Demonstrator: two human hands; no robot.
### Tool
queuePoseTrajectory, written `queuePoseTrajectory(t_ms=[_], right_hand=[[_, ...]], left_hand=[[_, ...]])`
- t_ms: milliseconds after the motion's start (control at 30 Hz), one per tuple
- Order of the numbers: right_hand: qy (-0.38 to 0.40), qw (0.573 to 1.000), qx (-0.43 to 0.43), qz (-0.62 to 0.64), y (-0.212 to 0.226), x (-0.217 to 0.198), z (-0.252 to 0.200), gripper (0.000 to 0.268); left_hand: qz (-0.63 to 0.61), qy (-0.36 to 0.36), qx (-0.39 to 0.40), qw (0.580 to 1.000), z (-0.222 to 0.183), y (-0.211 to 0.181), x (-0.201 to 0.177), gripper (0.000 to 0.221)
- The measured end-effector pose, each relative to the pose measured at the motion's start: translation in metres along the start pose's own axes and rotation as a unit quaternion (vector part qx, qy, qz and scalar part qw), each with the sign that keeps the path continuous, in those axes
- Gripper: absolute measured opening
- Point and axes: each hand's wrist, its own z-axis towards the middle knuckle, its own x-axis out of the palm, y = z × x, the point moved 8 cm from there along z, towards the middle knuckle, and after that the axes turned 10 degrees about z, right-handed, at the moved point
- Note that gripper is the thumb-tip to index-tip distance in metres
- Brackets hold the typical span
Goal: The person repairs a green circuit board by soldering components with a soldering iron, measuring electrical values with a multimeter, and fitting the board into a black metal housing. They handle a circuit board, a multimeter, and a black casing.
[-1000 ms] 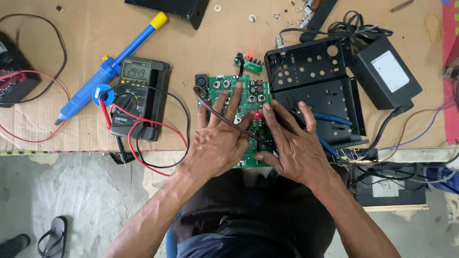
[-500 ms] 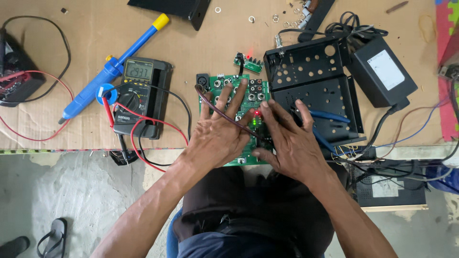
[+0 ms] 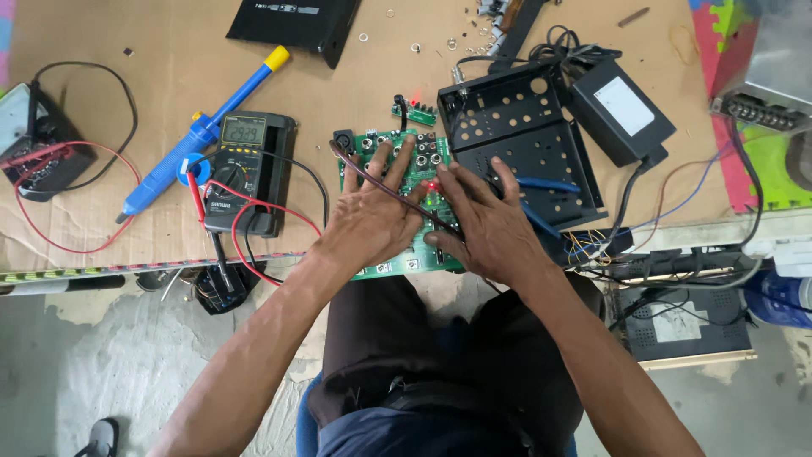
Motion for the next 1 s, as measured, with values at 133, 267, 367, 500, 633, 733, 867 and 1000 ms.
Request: queuePoseTrajectory(t_ms=[133,267,367,500,633,733,867,1000], right_hand=[[0.007,1.000,-0.001,0.002,0.001,-0.001,0.000,0.084],[0.022,1.000,-0.002,0.012,0.004,-0.003,0.001,0.082],[0.035,0.999,0.004,0.024,-0.002,0.003,0.000,0.084],[0.050,0.999,0.013,0.015,-0.001,0.003,0.000,0.084],[0.036,0.999,0.006,0.022,0.001,-0.001,0.000,0.082],[0.034,0.999,0.009,0.025,0.002,-0.004,0.001,0.082],[0.041,0.999,0.013,0.018,-0.001,0.003,-0.001,0.082],[0.022,1.000,-0.005,0.016,0.002,0.001,-0.002,0.083]], left_hand=[[0.003,0.060,-0.011,0.998,0.002,0.000,0.005,0.057],[0.010,0.088,-0.023,0.996,0.002,-0.001,0.007,0.058],[0.009,0.078,-0.019,0.997,0.002,-0.001,0.007,0.056],[0.005,0.077,-0.021,0.997,0.003,0.000,0.012,0.056],[0.011,0.065,-0.020,0.998,0.003,0.001,0.014,0.055],[0.008,0.061,-0.019,0.998,0.001,0.000,0.012,0.055],[0.013,0.060,-0.015,0.998,0.002,0.001,0.014,0.055],[0.005,0.065,-0.018,0.998,0.001,0.002,0.011,0.056]])
